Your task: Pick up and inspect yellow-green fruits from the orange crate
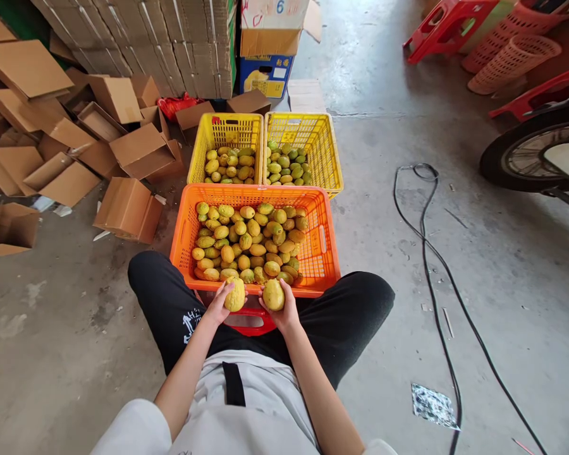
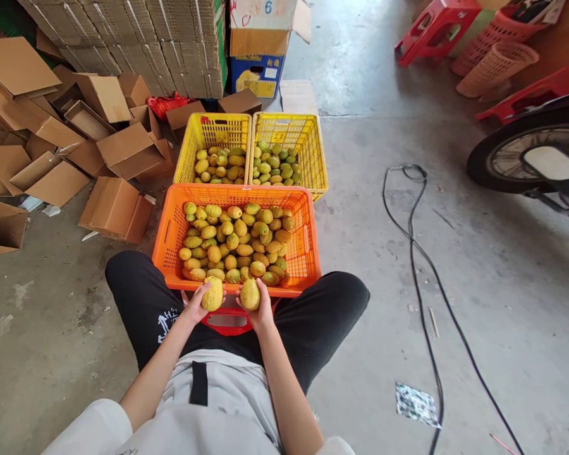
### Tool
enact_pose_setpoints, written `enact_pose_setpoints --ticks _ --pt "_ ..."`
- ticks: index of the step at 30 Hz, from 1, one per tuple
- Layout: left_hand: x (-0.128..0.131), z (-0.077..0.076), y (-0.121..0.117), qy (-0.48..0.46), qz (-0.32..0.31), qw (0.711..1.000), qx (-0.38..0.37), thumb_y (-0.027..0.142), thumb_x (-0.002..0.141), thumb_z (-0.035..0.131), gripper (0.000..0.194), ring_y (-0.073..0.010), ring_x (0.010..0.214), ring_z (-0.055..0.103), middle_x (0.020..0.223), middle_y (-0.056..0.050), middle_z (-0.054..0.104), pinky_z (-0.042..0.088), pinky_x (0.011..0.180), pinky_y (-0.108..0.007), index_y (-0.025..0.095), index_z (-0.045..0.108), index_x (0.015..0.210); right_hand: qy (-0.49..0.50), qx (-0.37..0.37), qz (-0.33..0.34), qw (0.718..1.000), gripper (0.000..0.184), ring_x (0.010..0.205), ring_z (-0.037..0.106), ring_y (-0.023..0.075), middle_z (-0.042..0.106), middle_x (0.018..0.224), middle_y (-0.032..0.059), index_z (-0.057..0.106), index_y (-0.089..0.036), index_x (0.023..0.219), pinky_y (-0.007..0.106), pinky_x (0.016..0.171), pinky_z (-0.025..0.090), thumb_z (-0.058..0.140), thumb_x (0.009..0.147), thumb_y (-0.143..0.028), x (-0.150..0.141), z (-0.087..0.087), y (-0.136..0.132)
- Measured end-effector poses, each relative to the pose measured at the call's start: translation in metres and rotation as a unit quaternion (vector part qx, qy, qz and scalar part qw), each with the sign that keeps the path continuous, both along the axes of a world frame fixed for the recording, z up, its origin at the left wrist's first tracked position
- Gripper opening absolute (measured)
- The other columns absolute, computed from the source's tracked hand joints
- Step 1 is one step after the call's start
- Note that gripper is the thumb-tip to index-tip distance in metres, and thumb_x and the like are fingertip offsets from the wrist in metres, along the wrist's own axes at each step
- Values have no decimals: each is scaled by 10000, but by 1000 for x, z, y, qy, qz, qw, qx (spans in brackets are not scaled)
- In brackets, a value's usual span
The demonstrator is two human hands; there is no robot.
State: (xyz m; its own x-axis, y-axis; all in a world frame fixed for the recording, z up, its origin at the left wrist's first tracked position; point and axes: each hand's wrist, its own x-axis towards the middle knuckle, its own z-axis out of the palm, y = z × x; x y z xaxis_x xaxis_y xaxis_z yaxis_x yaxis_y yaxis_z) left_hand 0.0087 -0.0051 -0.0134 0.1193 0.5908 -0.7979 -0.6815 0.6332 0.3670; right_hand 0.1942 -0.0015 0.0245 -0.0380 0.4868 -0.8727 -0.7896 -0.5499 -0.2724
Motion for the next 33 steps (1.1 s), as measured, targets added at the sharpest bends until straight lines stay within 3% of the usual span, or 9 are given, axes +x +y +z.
enact_pose_setpoints --ticks 5,12,16,25,28,33 --pt "0 4 5 21 13 999 -38 267 909 699 129 -207 743 745 835 -58 768 645 795 -387 165 679 985 1 -17 -9 1000 176 643 744 168 784 756 47 678 -209 912 272 575 638 626 970 -366 -1 4 2" --pt "0 16 13 -28 11 998 -52 410 1059 438 439 -212 688 740 839 -134 781 608 648 -329 87 735 1055 51 -19 -14 998 214 648 753 193 794 814 79 681 -192 964 273 507 615 591 974 -386 3 1 2" --pt "-1 17 12 -57 -17 997 -43 430 1078 386 498 -227 691 752 876 -153 794 616 666 -351 76 731 1132 58 -20 -50 997 198 648 747 194 782 801 60 679 -196 989 272 487 603 595 955 -372 4 -2 2" --pt "0 12 9 -30 -12 999 -32 429 1042 518 388 -209 675 755 828 -143 779 635 650 -317 103 721 990 56 -35 -43 997 174 673 749 193 748 736 11 659 -228 963 320 597 651 678 909 -393 4 -8 0" --pt "0 9 5 -18 -25 999 -10 337 949 698 217 -244 822 788 922 -129 790 661 829 -409 136 703 1031 46 -16 -30 998 169 698 753 186 758 768 6 666 -242 968 341 669 670 714 907 -391 4 -8 -2" --pt "-1 7 2 -16 -20 1000 11 229 795 845 353 -327 1074 763 1022 -105 783 590 1014 -601 191 664 1096 38 17 27 999 160 776 770 201 779 850 30 686 -240 996 296 619 650 773 878 -305 2 -10 -6"
